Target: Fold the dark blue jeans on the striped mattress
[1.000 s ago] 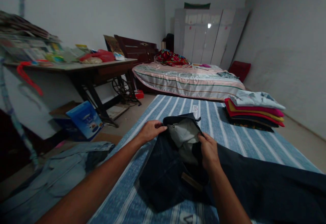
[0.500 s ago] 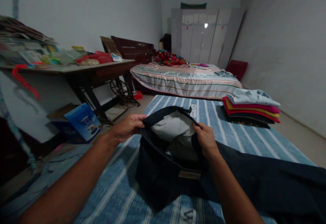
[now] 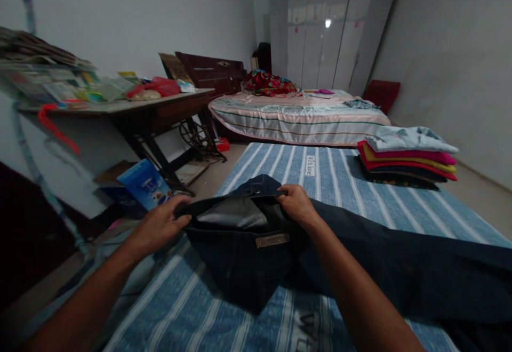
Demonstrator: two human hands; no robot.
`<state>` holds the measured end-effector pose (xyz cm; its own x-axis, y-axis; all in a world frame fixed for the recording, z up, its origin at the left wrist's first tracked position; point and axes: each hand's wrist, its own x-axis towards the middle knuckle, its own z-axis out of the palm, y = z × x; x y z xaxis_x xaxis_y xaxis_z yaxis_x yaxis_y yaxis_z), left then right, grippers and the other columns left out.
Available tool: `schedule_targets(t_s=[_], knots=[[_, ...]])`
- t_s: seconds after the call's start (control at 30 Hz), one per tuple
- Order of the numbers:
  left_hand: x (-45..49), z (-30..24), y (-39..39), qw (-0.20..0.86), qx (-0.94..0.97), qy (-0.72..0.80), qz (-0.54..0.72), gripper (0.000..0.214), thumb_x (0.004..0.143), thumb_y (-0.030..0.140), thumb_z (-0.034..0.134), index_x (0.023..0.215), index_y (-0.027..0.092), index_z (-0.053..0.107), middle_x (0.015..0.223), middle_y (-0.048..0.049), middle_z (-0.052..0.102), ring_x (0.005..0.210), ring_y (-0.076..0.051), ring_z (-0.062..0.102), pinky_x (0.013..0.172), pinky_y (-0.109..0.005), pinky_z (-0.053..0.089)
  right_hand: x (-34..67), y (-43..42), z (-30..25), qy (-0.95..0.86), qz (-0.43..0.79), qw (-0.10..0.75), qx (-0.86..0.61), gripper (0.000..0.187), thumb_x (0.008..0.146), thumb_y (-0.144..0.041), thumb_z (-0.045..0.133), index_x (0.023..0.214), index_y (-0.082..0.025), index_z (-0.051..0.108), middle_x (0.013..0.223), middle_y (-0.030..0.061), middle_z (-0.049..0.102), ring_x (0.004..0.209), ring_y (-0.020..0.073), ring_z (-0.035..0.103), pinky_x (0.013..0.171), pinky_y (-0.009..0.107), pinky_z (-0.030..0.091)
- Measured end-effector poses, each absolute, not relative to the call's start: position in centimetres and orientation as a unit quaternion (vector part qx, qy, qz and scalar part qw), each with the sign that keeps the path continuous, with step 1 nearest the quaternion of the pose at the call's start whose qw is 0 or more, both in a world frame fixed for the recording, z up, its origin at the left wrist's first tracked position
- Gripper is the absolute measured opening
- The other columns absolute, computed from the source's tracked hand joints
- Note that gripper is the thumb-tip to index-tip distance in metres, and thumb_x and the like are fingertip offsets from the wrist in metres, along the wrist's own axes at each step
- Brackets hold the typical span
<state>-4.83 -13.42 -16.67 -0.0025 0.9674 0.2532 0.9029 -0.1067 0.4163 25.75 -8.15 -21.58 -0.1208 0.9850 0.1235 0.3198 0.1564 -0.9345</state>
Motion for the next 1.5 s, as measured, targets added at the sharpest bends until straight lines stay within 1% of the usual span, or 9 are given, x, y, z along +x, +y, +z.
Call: schedule_targets(t_s=[0.13,0.27,0.4,0.63,0.8,0.97,1.2,1.3,1.5], knots=[[-0.7,-17.7,-15.9,-0.145,0.785,0.514,0.313,0.028,0.08,0.025,0.049,0.104,0.013,0.057,0.107,-0.013,0.062,0.103,-0.025,0.055,0.09,-0.039,0.043,24.8,-7.8,-22.3,-0.666,0.369,0.399,-0.511,0.017,0.067,-0.024,0.053,0.071,-0.015,0.068,0.064,0.0003,0.061,0.06,0.013,0.051,0.052,0.021,0.035],[3.6,-19.3,-16.2,-0.047,0.889,0.431,0.145,0.02,0.085,0.018,0.04,0.09,0.018,0.06,0.084,-0.0076,0.065,0.082,-0.02,0.061,0.078,-0.033,0.047,24.3,-8.1,-22.3,-0.686,0.332,0.393,-0.515,0.019,0.071,-0.024,0.053,0.074,-0.017,0.07,0.064,0.0004,0.062,0.062,0.0146,0.054,0.054,0.022,0.036],[4.9,-21.1,-14.2,0.049,0.829,0.557,0.017,0.032,0.079,0.016,0.047,0.11,0.018,0.055,0.093,-0.0128,0.066,0.086,-0.028,0.063,0.076,-0.038,0.047,24.6,-7.9,-21.4,-0.724,0.244,0.355,-0.539,0.02,0.076,-0.024,0.052,0.079,-0.019,0.071,0.069,0.0005,0.064,0.068,0.0168,0.058,0.058,0.023,0.037],[3.8,-22.8,-13.4,0.09,0.812,0.577,0.007,0.09,0.066,0.016,0.062,0.143,0.023,0.016,0.126,-0.0146,0.052,0.111,-0.031,0.054,0.087,-0.038,0.045,24.9,-5.2,-21.1,-0.717,0.073,0.169,-0.672,0.025,0.082,-0.024,0.047,0.094,-0.019,0.068,0.089,0.011,0.066,0.085,0.0239,0.061,0.064,0.027,0.039],[3.3,-23.3,-13.6,0.083,0.82,0.566,0.028,0.085,0.068,0.016,0.06,0.141,0.024,0.019,0.125,-0.0119,0.049,0.116,-0.028,0.05,0.093,-0.036,0.043,24.2,-6.3,-21.8,-0.715,0.0,0.131,-0.687,0.033,0.08,-0.008,0.041,0.107,-0.011,0.059,0.096,0.017,0.061,0.09,0.0277,0.057,0.072,0.034,0.038],[2.4,-23.5,-12.5,0.11,0.816,0.552,0.134,0.079,0.075,0.012,0.05,0.143,0.024,0.013,0.127,-0.0108,0.046,0.111,-0.024,0.054,0.092,-0.035,0.045,22.2,-11.6,-21.2,-0.787,-0.141,0.204,-0.564,0.03,0.088,-0.016,0.038,0.112,-0.013,0.056,0.097,0.0139,0.059,0.093,0.0258,0.052,0.077,0.034,0.034],[2.4,-23.2,-9.7,0.121,0.814,0.509,0.251,0.083,0.07,0.003,0.046,0.144,0.019,0.014,0.141,-0.0123,0.035,0.126,-0.023,0.04,0.104,-0.038,0.037,18.9,-10.8,-24.0,-0.735,0.16,0.164,-0.638,0.019,0.078,-0.034,0.059,0.082,-0.017,0.065,0.078,0.0102,0.064,0.074,0.0232,0.059,0.061,0.028,0.036],[2.2,-23.0,-9.1,0.131,0.807,0.515,0.258,0.084,0.069,0.006,0.05,0.144,0.02,0.015,0.141,-0.0115,0.036,0.126,-0.023,0.041,0.104,-0.037,0.036,18.3,-9.1,-24.4,-0.733,0.25,0.246,-0.583,0.014,0.078,-0.029,0.056,0.071,-0.018,0.063,0.068,0.0034,0.061,0.068,0.0182,0.057,0.058,0.025,0.035],[1.5,-22.2,-9.3,0.183,0.774,0.525,0.303,0.083,0.071,0.021,0.058,0.143,0.018,0.018,0.134,-0.0116,0.046,0.122,-0.024,0.046,0.1,-0.037,0.04,18.2,-7.5,-23.8,-0.592,0.479,0.504,-0.408,0.03,0.075,-0.045,0.056,0.066,-0.017,0.055,0.06,-0.0016,0.052,0.055,0.0115,0.047,0.054,0.022,0.037]])
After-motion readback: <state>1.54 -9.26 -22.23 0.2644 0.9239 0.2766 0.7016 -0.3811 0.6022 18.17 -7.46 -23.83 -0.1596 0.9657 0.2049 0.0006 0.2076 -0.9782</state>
